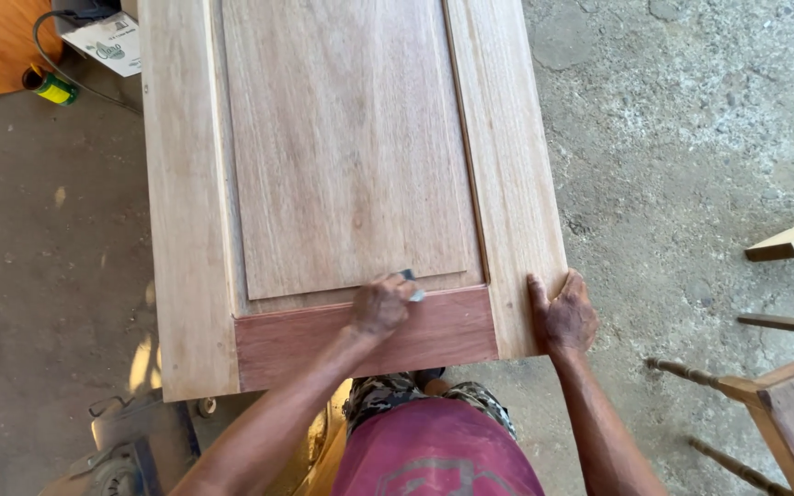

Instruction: Manually sanding the surface of a wooden door using a piece of sandpaper.

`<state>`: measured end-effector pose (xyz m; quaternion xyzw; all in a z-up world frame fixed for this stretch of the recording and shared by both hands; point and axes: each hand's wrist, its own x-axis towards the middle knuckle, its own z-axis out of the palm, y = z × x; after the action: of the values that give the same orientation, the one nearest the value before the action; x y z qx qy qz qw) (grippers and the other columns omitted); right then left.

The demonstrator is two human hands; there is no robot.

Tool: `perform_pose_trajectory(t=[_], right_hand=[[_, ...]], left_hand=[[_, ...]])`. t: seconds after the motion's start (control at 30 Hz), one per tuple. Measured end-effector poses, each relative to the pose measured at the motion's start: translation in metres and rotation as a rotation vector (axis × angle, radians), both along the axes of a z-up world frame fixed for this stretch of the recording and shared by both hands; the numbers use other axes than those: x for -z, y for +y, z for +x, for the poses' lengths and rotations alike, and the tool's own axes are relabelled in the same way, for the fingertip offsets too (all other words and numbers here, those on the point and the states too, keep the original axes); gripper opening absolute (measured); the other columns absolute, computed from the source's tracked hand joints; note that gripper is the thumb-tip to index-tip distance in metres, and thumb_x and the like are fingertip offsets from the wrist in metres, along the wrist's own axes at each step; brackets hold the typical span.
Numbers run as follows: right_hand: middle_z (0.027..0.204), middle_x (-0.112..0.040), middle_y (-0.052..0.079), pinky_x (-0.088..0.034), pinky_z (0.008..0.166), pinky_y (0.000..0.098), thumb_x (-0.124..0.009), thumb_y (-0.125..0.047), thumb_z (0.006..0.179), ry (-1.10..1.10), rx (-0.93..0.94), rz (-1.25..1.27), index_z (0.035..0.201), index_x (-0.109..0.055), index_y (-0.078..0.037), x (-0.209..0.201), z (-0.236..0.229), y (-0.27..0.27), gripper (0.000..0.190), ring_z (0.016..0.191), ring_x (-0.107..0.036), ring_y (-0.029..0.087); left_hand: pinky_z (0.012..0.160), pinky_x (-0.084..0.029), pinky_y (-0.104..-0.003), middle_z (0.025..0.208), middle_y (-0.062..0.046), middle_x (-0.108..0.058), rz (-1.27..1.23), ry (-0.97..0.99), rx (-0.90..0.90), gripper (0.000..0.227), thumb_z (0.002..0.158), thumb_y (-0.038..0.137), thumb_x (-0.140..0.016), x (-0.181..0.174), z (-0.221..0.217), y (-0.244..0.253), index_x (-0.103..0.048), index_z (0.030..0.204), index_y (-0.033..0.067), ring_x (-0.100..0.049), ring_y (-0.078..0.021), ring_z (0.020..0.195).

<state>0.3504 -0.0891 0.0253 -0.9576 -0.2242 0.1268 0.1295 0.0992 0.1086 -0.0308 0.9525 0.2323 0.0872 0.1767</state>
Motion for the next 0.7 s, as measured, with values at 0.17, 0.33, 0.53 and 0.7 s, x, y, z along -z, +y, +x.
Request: perform_pose_trajectory(t=[0.17, 0.33, 0.53, 0.7], right_hand=[[0.106, -0.072, 0.018, -0.059, 0.067, 0.0499, -0.062, -0.068, 0.091, -0.041, -0.005, 0.029, 0.131, -0.058, -0.004, 0.005, -0.001, -0.003, 0.075, 0.079, -0.074, 0.033], [0.1, -0.071, 0.017, -0.059, 0.065, 0.0488, -0.059, -0.068, 0.093, 0.08, 0.051, -0.061, 0.132, -0.057, -0.006, -0.002, -0.002, 0.002, 0.073, 0.077, -0.073, 0.032], [0.099, -0.069, 0.016, -0.057, 0.062, 0.0493, -0.059, -0.069, 0.097, -0.011, -0.025, -0.04, 0.126, -0.057, -0.004, 0.008, 0.002, -0.003, 0.071, 0.078, -0.071, 0.03], [0.096, -0.069, 0.014, -0.057, 0.063, 0.049, -0.058, -0.07, 0.095, 0.014, 0.006, -0.037, 0.124, -0.058, -0.007, -0.002, -0.002, -0.001, 0.069, 0.077, -0.07, 0.029]], left_hand=[[0.057, -0.062, -0.035, 0.079, -0.015, -0.076, -0.015, -0.081, 0.06, 0.039, 0.108, 0.017, -0.053, -0.011, 0.091, -0.045, -0.077, 0.079, 0.0066, -0.072, -0.0194, 0.065], [0.061, -0.062, -0.036, 0.08, -0.013, -0.077, -0.003, -0.201, -0.005, 0.037, 0.11, 0.026, -0.054, -0.013, 0.062, -0.037, -0.078, 0.086, 0.01, -0.073, -0.0196, 0.069], [0.062, -0.064, -0.032, 0.091, -0.008, -0.079, 0.253, -0.133, 0.034, 0.019, 0.105, 0.026, -0.066, -0.046, -0.128, 0.048, -0.08, 0.104, 0.0129, -0.076, -0.0191, 0.075], [0.074, -0.065, -0.041, 0.094, -0.006, -0.08, 0.324, 0.136, -0.225, 0.015, 0.095, 0.013, -0.064, -0.026, -0.216, 0.08, -0.079, 0.097, 0.018, -0.077, -0.0195, 0.082]])
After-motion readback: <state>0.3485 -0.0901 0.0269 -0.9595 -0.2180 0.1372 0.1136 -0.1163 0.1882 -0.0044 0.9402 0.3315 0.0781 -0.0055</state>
